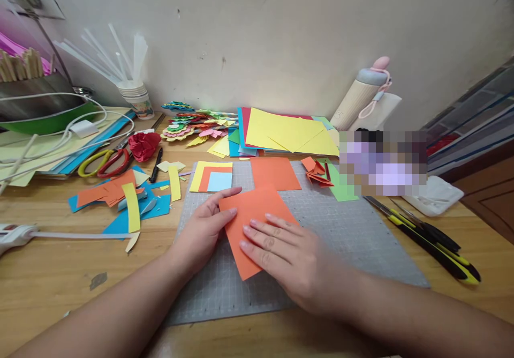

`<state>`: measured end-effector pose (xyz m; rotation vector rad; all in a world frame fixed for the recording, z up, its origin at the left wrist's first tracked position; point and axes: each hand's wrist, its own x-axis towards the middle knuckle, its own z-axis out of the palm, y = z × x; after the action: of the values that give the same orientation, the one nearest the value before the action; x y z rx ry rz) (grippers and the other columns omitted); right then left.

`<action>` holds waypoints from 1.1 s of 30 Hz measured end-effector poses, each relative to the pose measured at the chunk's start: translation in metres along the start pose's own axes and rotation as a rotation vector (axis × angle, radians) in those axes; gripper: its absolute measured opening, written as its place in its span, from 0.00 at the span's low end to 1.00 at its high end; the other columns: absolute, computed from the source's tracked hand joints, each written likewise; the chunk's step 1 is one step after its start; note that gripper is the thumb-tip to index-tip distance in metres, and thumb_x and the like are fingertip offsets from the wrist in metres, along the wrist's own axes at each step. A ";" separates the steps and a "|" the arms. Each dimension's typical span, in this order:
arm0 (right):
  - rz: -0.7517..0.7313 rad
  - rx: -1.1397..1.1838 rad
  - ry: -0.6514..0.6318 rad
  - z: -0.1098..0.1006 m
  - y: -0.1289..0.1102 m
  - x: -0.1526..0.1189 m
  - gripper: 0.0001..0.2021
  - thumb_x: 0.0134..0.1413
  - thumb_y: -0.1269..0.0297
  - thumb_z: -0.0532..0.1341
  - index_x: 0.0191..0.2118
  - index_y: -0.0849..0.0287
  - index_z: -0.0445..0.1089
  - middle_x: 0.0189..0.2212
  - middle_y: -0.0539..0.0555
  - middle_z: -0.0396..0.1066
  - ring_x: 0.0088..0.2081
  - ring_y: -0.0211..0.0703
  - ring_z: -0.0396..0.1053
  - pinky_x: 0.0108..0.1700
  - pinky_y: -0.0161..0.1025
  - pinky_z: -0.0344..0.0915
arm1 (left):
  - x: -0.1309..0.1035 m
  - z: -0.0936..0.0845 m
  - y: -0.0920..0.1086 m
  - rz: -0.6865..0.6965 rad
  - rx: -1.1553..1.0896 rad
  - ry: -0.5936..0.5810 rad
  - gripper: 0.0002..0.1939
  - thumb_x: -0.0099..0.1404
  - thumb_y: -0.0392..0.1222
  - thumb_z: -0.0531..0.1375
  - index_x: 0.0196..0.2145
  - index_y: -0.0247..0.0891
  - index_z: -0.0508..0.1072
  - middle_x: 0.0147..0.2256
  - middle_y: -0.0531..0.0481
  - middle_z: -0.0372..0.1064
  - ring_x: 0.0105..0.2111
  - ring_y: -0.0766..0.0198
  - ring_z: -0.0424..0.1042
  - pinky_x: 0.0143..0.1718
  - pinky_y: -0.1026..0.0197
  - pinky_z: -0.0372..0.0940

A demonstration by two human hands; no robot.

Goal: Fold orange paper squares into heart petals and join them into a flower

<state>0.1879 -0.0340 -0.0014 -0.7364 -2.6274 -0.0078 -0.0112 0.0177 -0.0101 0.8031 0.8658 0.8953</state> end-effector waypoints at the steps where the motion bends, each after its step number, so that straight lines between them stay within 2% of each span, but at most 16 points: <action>1: 0.023 0.009 0.002 0.003 0.002 0.000 0.20 0.59 0.77 0.50 0.55 0.69 0.67 0.56 0.63 0.66 0.57 0.53 0.63 0.59 0.56 0.61 | 0.000 0.000 0.001 0.011 0.022 0.016 0.24 0.57 0.38 0.64 0.51 0.38 0.65 0.41 0.45 0.74 0.37 0.60 0.74 0.40 0.59 0.67; 5: 0.156 0.040 -0.003 0.010 0.025 -0.003 0.21 0.60 0.77 0.49 0.57 0.65 0.65 0.58 0.61 0.63 0.61 0.51 0.59 0.60 0.59 0.58 | 0.000 -0.002 0.002 0.103 0.097 0.109 0.19 0.56 0.34 0.63 0.46 0.41 0.66 0.39 0.49 0.74 0.33 0.62 0.75 0.34 0.61 0.67; 9: 0.263 0.040 0.019 0.010 0.043 -0.009 0.22 0.59 0.77 0.51 0.57 0.57 0.65 0.61 0.57 0.58 0.64 0.51 0.50 0.62 0.64 0.49 | 0.003 -0.002 0.003 0.173 0.106 0.177 0.24 0.54 0.33 0.63 0.48 0.43 0.63 0.38 0.52 0.74 0.34 0.61 0.75 0.34 0.61 0.67; 13: 0.266 0.007 0.115 0.006 0.042 -0.010 0.18 0.59 0.74 0.54 0.53 0.57 0.68 0.62 0.59 0.58 0.65 0.53 0.48 0.63 0.66 0.42 | 0.004 -0.001 0.003 0.176 0.103 0.189 0.31 0.54 0.35 0.63 0.54 0.43 0.59 0.43 0.49 0.72 0.37 0.60 0.74 0.36 0.60 0.67; 15: 0.256 -0.037 0.159 0.004 0.038 -0.008 0.17 0.58 0.73 0.56 0.52 0.57 0.69 0.62 0.60 0.57 0.64 0.57 0.49 0.62 0.68 0.41 | 0.004 0.000 0.002 0.194 0.137 0.233 0.30 0.54 0.35 0.63 0.54 0.42 0.59 0.46 0.48 0.70 0.40 0.60 0.73 0.38 0.61 0.67; 17: 0.224 -0.055 0.174 0.002 0.034 -0.007 0.16 0.58 0.71 0.58 0.51 0.54 0.70 0.59 0.59 0.62 0.59 0.57 0.57 0.60 0.65 0.48 | 0.001 0.002 0.000 0.199 0.200 0.262 0.26 0.55 0.35 0.62 0.51 0.42 0.63 0.49 0.47 0.67 0.45 0.59 0.70 0.40 0.62 0.66; 20: 0.189 0.022 0.135 0.001 0.032 -0.006 0.14 0.59 0.71 0.57 0.49 0.55 0.71 0.47 0.57 0.73 0.46 0.50 0.67 0.49 0.52 0.64 | -0.006 0.007 -0.003 0.121 0.255 0.220 0.18 0.56 0.37 0.62 0.46 0.41 0.68 0.50 0.48 0.65 0.47 0.57 0.68 0.42 0.61 0.66; 23: 0.185 0.111 0.123 0.001 0.035 -0.007 0.12 0.61 0.73 0.54 0.46 0.60 0.71 0.41 0.58 0.74 0.42 0.47 0.69 0.43 0.46 0.66 | -0.014 0.012 -0.004 0.069 0.311 0.206 0.18 0.57 0.42 0.62 0.46 0.41 0.66 0.48 0.46 0.67 0.45 0.54 0.69 0.41 0.56 0.66; 25: 0.214 0.143 0.109 -0.001 0.037 -0.008 0.12 0.61 0.73 0.53 0.45 0.61 0.71 0.40 0.58 0.75 0.41 0.47 0.70 0.42 0.46 0.66 | -0.019 0.014 -0.002 0.225 0.497 0.294 0.20 0.58 0.46 0.62 0.48 0.42 0.64 0.50 0.44 0.63 0.49 0.51 0.65 0.46 0.51 0.63; 27: 0.270 0.159 0.030 -0.005 0.036 -0.008 0.11 0.61 0.72 0.53 0.44 0.61 0.71 0.38 0.58 0.75 0.39 0.47 0.71 0.41 0.45 0.66 | -0.023 0.014 0.002 0.489 0.814 0.338 0.23 0.57 0.47 0.63 0.50 0.44 0.64 0.53 0.43 0.59 0.55 0.48 0.58 0.53 0.47 0.56; 28: 0.296 0.162 -0.033 -0.008 0.034 -0.008 0.11 0.61 0.71 0.53 0.42 0.60 0.71 0.36 0.57 0.75 0.37 0.47 0.71 0.39 0.45 0.66 | -0.026 0.014 0.004 0.603 0.986 0.296 0.25 0.56 0.48 0.65 0.50 0.45 0.65 0.53 0.43 0.59 0.56 0.47 0.57 0.54 0.46 0.54; 30: 0.338 0.169 -0.174 -0.017 0.030 -0.006 0.10 0.61 0.70 0.53 0.40 0.59 0.72 0.31 0.56 0.75 0.32 0.47 0.71 0.35 0.44 0.64 | -0.031 0.014 0.007 0.658 1.254 0.071 0.21 0.55 0.49 0.66 0.45 0.45 0.69 0.46 0.45 0.67 0.49 0.47 0.64 0.50 0.47 0.57; 32: 0.374 0.206 -0.297 -0.027 0.024 -0.004 0.10 0.61 0.69 0.53 0.37 0.58 0.72 0.27 0.54 0.74 0.29 0.45 0.70 0.31 0.42 0.62 | -0.038 0.015 0.006 0.536 1.380 -0.115 0.07 0.62 0.48 0.60 0.36 0.44 0.73 0.33 0.49 0.72 0.35 0.54 0.70 0.38 0.53 0.62; 33: 0.395 0.245 -0.350 -0.031 0.021 -0.003 0.10 0.61 0.68 0.53 0.36 0.57 0.73 0.26 0.53 0.74 0.28 0.45 0.70 0.30 0.40 0.61 | -0.041 0.016 0.005 0.463 1.401 -0.167 0.07 0.65 0.45 0.56 0.32 0.44 0.73 0.28 0.50 0.72 0.29 0.56 0.70 0.31 0.56 0.62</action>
<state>0.2130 -0.0211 0.0239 -1.2427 -2.6749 0.5930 -0.0137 -0.0207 0.0123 2.3209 1.1342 0.4805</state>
